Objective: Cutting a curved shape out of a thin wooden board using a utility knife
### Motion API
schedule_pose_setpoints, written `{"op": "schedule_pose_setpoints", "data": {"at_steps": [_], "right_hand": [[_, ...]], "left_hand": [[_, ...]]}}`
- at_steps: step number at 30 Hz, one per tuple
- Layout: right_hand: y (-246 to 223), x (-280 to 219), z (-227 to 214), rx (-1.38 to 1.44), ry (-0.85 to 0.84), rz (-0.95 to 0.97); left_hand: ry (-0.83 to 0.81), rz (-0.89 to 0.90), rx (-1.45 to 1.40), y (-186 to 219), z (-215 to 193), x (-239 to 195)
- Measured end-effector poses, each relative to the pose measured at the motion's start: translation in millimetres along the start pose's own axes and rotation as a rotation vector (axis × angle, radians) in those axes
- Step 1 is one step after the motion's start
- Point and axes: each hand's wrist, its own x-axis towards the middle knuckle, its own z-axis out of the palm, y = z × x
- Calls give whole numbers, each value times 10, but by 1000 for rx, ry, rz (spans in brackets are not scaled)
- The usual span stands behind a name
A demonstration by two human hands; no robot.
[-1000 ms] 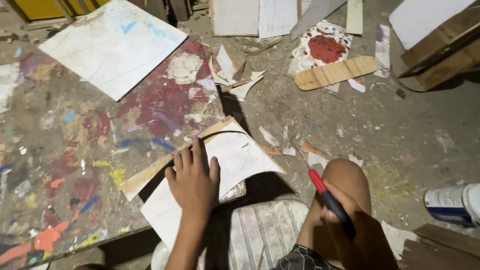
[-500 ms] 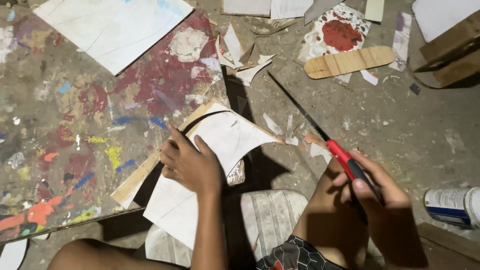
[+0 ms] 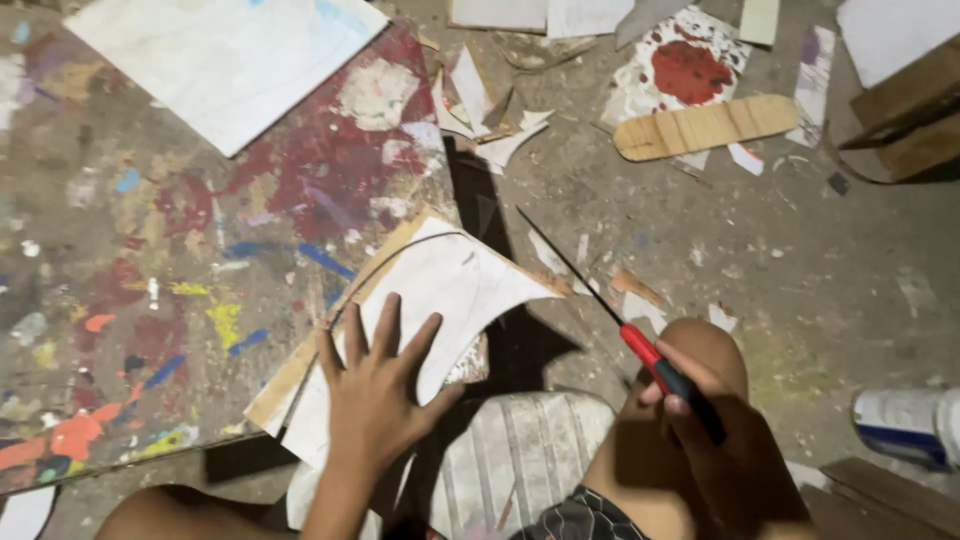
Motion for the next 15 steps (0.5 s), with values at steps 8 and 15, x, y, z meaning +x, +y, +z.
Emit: {"op": "schedule_pose_setpoints", "data": {"at_steps": [8,15], "right_hand": [[-171,-107,312,-49,64,-157],[-329,-217,198,53,68,-130]], "left_hand": [[83,-176,79,254,115,185],[30,-316,91,375,73,444]]}}
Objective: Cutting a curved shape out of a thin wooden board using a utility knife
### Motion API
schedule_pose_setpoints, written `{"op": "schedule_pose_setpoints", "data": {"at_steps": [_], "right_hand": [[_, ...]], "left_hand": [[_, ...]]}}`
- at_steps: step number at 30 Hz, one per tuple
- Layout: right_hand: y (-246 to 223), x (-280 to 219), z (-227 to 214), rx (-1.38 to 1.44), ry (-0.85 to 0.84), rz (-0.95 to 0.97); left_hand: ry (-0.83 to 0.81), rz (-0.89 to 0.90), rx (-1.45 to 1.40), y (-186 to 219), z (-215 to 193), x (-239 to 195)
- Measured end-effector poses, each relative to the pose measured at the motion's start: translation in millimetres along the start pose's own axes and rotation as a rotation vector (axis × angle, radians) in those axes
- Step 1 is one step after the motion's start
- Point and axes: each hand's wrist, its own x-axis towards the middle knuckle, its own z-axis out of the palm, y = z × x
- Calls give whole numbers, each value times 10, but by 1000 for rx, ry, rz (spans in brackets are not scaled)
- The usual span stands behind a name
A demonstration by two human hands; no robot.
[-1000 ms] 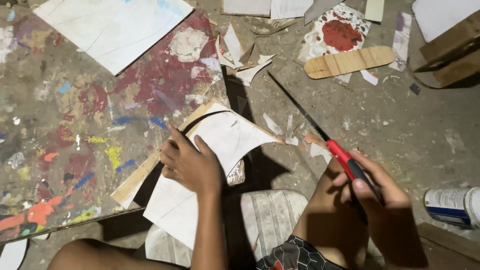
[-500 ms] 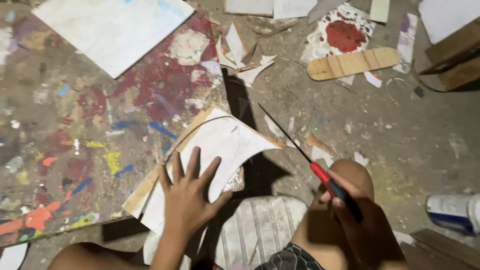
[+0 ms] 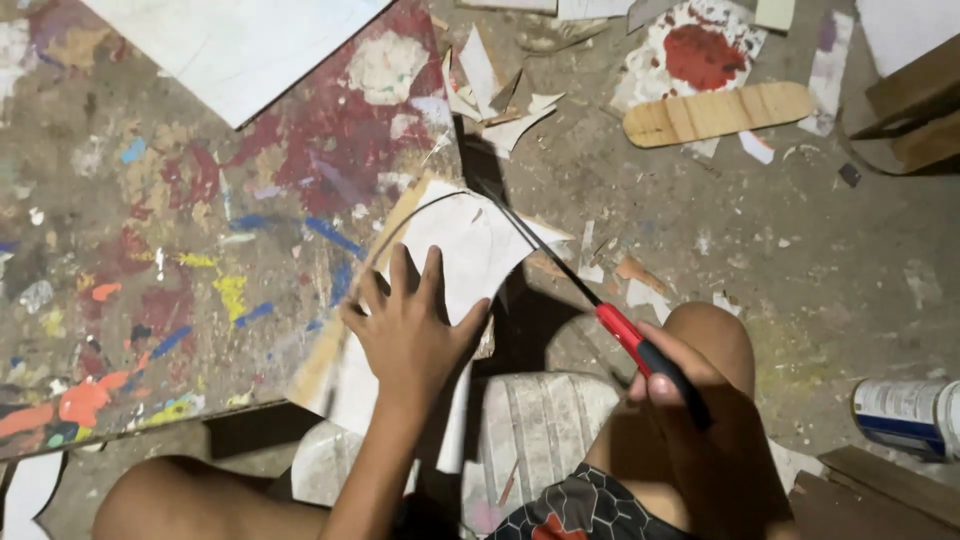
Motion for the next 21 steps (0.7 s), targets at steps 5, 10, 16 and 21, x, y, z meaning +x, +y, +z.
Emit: {"op": "schedule_pose_setpoints", "data": {"at_steps": [5,10,16,21], "right_hand": [[158,21,-151,-79,64,77],[145,69,-245,-247,50,72],[-101,225,-244,-288,-15,26],[22,285,-249,-319,-41,-21]], "left_hand": [[80,38,-88,184,196,-55],[81,106,-213,224,297,272],[29,120,-230,333,566,854],[6,166,-212,336,633,832]]}}
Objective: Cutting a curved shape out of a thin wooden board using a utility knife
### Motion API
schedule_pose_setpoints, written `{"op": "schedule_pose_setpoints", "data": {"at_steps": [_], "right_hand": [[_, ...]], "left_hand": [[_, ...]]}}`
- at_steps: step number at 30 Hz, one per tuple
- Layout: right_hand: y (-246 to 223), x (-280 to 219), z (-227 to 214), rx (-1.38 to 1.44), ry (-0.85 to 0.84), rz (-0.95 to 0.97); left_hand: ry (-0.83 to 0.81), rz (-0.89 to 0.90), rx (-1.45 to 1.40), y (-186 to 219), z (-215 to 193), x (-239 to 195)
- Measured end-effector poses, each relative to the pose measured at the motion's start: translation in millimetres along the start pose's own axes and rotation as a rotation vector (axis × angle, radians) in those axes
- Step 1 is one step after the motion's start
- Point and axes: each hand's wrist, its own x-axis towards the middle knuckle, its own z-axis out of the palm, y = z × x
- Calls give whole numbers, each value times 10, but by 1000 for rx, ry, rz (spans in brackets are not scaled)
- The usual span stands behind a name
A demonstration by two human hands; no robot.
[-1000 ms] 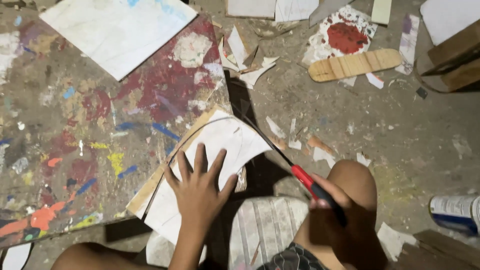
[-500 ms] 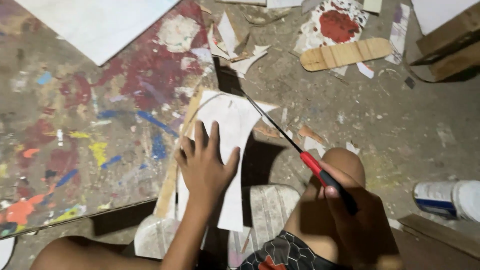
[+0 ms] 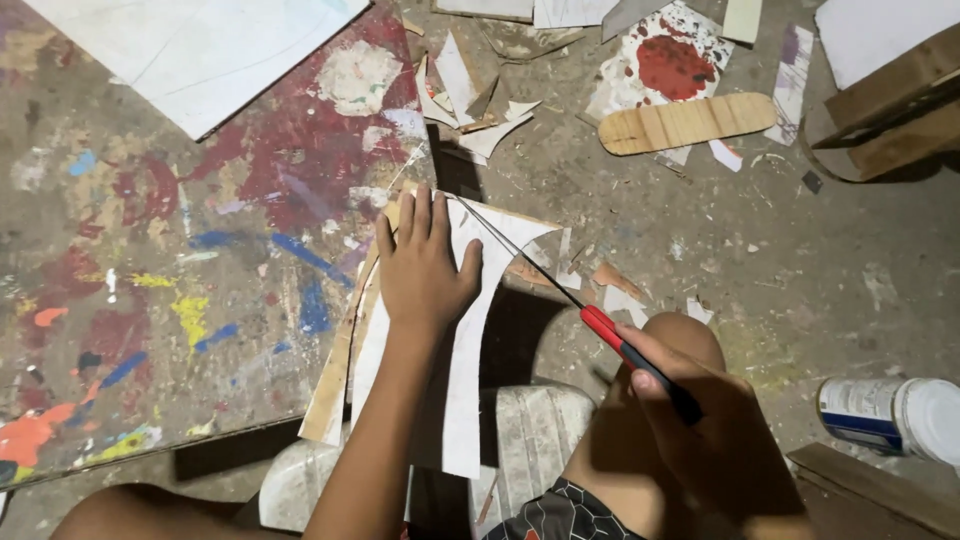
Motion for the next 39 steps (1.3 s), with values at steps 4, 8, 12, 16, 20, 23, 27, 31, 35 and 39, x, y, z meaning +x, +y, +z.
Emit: {"op": "schedule_pose_setpoints", "data": {"at_steps": [4,8,12,16,20,23,27,31,35,39], "right_hand": [[105,28,-38,-11,69,-218],[46,95,-211,-98,48,-389],[-29,317,-506,-88,-55,-321],[-257,542,-669,-250,-191,-285],[-368,673,-715,-324,-191,-265],[-323,698,-741,-351,-188,-273],[-260,684,-748,-397,-108,-329],[-288,671,-767,-339,-132,-284],[-294,667,-762,-351,-93,-355],[-270,675,-778,-337,-104,-408]], "left_hand": [[57,11,-9,-17,34,-11],[16,18,-1,-23,14,-34],[63,41,-15,-28,24,-31],[27,27,-5,-19,34,-25],[51,26,-3,-24,48,-20],[59,24,4,-21,61,-22],[61,18,-7,-28,72,-16],[44,18,18,-29,71,-9],[41,15,0,-18,71,-4],[40,12,-7,-23,76,-2]]}}
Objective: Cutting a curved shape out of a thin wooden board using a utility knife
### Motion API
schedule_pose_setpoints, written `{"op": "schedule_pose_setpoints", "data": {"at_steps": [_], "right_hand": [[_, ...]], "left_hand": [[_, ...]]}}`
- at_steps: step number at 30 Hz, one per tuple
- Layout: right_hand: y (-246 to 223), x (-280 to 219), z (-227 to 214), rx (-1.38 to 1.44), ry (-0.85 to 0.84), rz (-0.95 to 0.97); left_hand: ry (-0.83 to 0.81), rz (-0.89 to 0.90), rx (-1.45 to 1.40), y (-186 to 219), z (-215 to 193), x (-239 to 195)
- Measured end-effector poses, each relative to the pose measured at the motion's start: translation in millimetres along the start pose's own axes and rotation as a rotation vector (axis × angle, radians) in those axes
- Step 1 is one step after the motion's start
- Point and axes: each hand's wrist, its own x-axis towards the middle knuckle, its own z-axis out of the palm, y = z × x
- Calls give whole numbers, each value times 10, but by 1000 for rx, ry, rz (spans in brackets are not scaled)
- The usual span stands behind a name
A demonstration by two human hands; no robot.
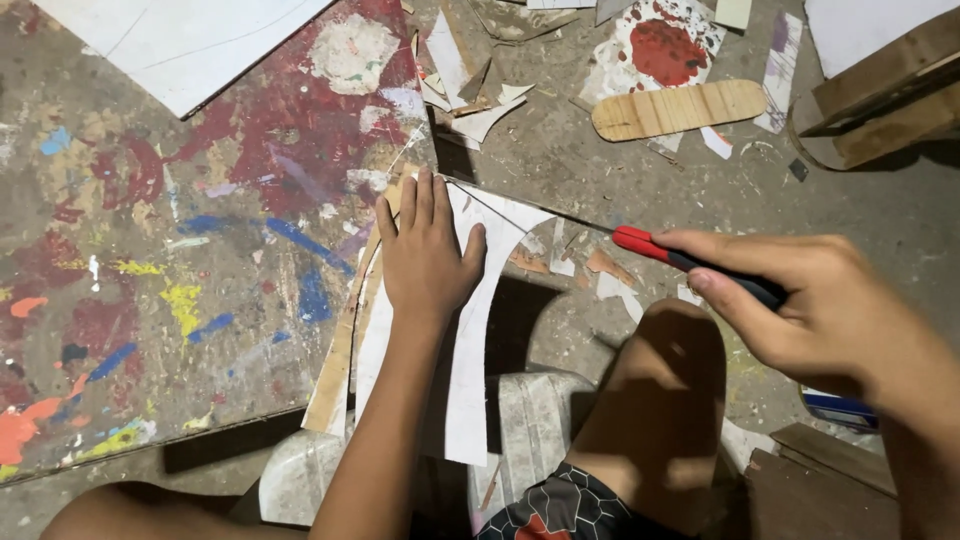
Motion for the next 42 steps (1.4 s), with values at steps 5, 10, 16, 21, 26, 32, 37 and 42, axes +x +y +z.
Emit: {"op": "schedule_pose_setpoints", "data": {"at_steps": [5,10,16,21,26,32,37,42], "right_hand": [[-25,21,-5,-5,7,70],[-79,-1,-78,-2,-34,152],[-102,19,-105,20,-77,165],[-72,-2,-115,5,29,38],[-30,8,-131,-21,3,35],[-92,56,-174,-24,-44,130],[-49,45,-196,-11,15,34],[-18,54,-183,-35,-18,64]], "left_hand": [[25,11,0,0,-4,-1],[23,4,0,-6,-4,0],[-14,-1,0,-1,-15,6],[15,5,-3,2,-33,-2],[-11,-5,0,7,-37,9],[6,-6,-22,7,-32,4],[-15,-15,-10,2,-37,0],[-42,-23,3,5,-39,13]]}}
